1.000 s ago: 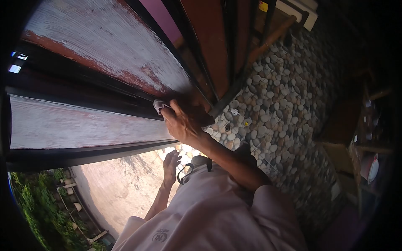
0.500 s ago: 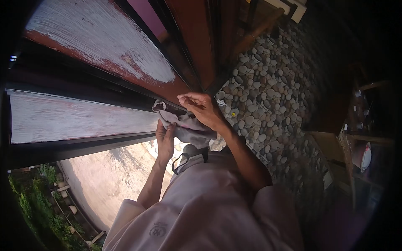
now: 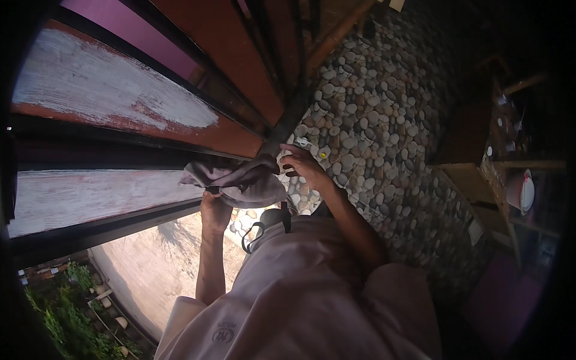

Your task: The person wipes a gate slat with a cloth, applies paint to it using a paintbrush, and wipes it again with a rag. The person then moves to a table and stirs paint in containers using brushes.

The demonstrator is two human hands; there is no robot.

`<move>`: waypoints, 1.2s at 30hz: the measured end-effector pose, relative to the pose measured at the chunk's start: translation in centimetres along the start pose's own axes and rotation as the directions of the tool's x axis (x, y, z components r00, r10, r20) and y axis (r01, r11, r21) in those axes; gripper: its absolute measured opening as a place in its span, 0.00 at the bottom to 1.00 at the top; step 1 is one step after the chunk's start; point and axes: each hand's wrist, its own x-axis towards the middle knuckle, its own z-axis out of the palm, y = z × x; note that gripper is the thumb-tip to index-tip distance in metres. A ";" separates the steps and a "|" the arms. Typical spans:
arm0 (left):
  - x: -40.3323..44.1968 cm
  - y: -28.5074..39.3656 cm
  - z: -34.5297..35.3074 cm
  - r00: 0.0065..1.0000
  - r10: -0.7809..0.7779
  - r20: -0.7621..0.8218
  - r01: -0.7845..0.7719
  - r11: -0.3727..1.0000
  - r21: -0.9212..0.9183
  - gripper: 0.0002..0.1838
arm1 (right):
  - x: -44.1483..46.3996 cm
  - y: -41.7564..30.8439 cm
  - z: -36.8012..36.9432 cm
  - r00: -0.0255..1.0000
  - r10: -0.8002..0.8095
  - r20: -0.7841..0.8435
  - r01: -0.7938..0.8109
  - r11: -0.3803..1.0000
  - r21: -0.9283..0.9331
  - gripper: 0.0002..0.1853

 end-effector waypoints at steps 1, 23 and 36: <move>-0.2 0.0 -0.4 1.000 -0.001 0.002 0.001 1.000 0.001 0.35 | 0.0 0.2 0.0 0.999 -0.030 -0.046 0.029 0.999 -0.029 0.25; 1.6 -3.9 -1.7 0.981 -0.180 -0.077 0.161 0.965 -0.209 0.23 | -3.5 -7.8 -3.7 0.999 -0.052 0.008 0.047 0.946 0.320 0.16; 2.0 -3.8 0.2 0.969 -0.248 -0.005 0.241 0.946 -0.215 0.28 | -1.8 -4.0 -5.7 0.982 -0.054 -0.178 0.058 0.998 0.013 0.17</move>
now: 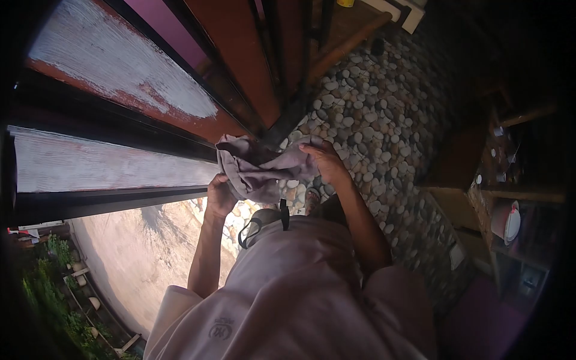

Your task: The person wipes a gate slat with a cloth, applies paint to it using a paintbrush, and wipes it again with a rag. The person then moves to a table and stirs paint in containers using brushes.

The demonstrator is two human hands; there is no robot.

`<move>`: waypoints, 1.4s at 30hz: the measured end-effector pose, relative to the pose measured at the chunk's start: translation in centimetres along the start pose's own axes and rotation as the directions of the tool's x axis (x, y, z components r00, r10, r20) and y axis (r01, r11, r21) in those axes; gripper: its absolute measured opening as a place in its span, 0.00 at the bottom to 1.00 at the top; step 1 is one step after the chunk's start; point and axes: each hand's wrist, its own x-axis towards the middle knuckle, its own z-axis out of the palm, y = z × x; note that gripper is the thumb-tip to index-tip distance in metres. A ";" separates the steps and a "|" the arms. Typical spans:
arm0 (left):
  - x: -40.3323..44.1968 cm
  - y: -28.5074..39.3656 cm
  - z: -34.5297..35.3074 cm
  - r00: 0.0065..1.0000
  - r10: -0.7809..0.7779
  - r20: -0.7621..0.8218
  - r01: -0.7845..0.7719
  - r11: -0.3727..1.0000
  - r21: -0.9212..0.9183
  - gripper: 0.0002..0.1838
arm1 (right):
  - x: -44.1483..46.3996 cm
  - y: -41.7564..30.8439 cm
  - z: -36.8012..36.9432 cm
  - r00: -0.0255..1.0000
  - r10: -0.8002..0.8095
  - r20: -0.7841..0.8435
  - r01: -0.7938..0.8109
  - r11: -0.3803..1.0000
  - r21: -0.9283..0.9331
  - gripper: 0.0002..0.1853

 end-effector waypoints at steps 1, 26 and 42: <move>0.0 0.0 -0.3 1.000 0.006 -0.006 -0.006 1.000 -0.001 0.28 | 0.3 0.2 -0.5 1.000 0.005 0.007 -0.005 1.000 -0.001 0.17; 3.5 -3.3 2.6 0.914 0.396 0.092 -0.298 0.498 0.814 0.21 | -6.2 -13.3 7.3 0.890 -0.415 0.188 0.367 0.898 0.243 0.18; 8.8 -0.4 3.7 0.963 0.228 0.143 -0.241 0.495 0.835 0.14 | -7.7 -20.4 0.7 0.879 -0.473 0.052 0.438 0.847 0.303 0.11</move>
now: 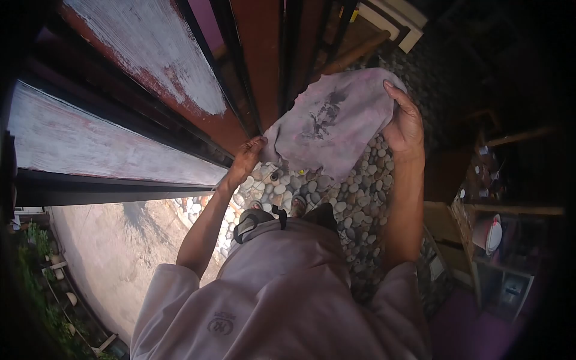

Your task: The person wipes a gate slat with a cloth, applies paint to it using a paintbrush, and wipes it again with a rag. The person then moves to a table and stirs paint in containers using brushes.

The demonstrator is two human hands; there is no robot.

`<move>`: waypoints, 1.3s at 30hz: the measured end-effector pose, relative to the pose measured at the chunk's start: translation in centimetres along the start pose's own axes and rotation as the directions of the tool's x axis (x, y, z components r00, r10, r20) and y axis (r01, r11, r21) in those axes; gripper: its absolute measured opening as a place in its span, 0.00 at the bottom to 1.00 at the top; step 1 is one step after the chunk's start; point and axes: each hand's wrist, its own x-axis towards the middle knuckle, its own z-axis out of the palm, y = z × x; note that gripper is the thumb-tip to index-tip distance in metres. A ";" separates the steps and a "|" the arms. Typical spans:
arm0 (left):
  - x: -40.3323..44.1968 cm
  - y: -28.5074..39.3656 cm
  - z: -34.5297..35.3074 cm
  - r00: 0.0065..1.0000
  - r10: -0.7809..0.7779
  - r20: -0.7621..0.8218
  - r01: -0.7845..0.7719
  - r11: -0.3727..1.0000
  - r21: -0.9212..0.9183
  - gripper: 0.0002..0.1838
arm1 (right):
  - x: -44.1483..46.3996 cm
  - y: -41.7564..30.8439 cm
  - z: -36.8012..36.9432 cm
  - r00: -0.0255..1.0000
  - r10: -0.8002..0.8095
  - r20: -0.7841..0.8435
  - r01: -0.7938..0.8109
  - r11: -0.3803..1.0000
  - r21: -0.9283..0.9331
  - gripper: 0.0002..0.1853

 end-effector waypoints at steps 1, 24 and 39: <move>0.1 0.8 -0.3 1.000 0.002 0.007 -0.002 1.000 0.002 0.14 | 0.4 -0.4 -0.7 0.999 0.010 -0.041 -0.010 1.000 0.003 0.11; 1.2 11.6 -0.6 0.815 -0.287 0.503 0.339 0.941 -0.013 0.17 | 3.0 -3.0 -6.9 0.976 0.091 -0.197 -0.121 0.982 -0.147 0.10; 1.3 8.0 3.0 0.812 0.019 0.583 0.534 0.379 -0.756 0.27 | -2.1 11.3 -1.3 0.961 0.125 0.248 0.044 0.813 -0.581 0.23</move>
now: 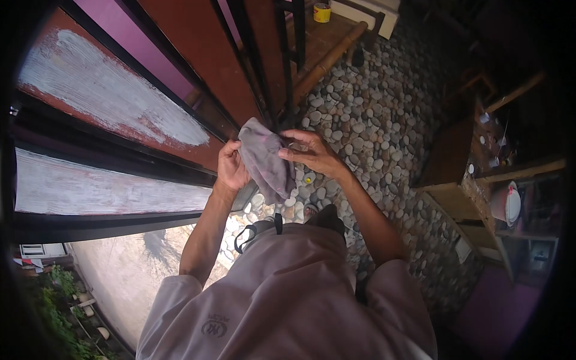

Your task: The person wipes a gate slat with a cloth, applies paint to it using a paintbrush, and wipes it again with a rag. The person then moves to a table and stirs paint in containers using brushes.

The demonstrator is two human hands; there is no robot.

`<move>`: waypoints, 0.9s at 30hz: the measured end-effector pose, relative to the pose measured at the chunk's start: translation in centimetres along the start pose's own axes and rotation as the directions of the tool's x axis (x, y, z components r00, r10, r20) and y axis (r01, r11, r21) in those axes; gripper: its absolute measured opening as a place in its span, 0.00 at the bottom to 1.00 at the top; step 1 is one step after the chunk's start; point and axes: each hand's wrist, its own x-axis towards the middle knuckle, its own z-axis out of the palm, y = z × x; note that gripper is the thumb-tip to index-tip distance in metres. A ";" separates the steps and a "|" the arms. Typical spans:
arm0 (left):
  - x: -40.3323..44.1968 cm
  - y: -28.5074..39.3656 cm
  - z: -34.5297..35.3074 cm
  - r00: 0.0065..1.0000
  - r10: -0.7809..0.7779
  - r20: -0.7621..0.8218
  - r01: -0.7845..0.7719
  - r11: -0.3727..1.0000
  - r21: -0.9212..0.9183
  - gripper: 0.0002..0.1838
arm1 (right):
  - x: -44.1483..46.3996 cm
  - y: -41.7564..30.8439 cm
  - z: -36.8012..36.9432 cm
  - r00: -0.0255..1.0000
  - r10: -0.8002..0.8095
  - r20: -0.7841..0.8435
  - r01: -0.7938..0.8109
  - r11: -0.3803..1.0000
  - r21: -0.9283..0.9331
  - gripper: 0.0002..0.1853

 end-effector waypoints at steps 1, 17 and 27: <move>-0.1 -0.1 -0.3 0.999 0.034 -0.025 -0.033 0.999 0.019 0.27 | 0.0 0.3 0.6 0.998 0.046 0.044 -0.049 0.997 0.056 0.17; -5.4 -4.5 -2.7 0.832 0.501 -0.238 -0.120 0.581 0.805 0.12 | 1.6 3.0 7.7 0.987 -0.143 -0.072 0.135 0.985 -0.111 0.08; -12.5 -4.2 -6.4 0.751 0.624 -0.217 -0.313 0.625 0.715 0.31 | 4.1 -0.1 17.9 0.834 -0.543 -0.099 0.448 0.770 -0.453 0.15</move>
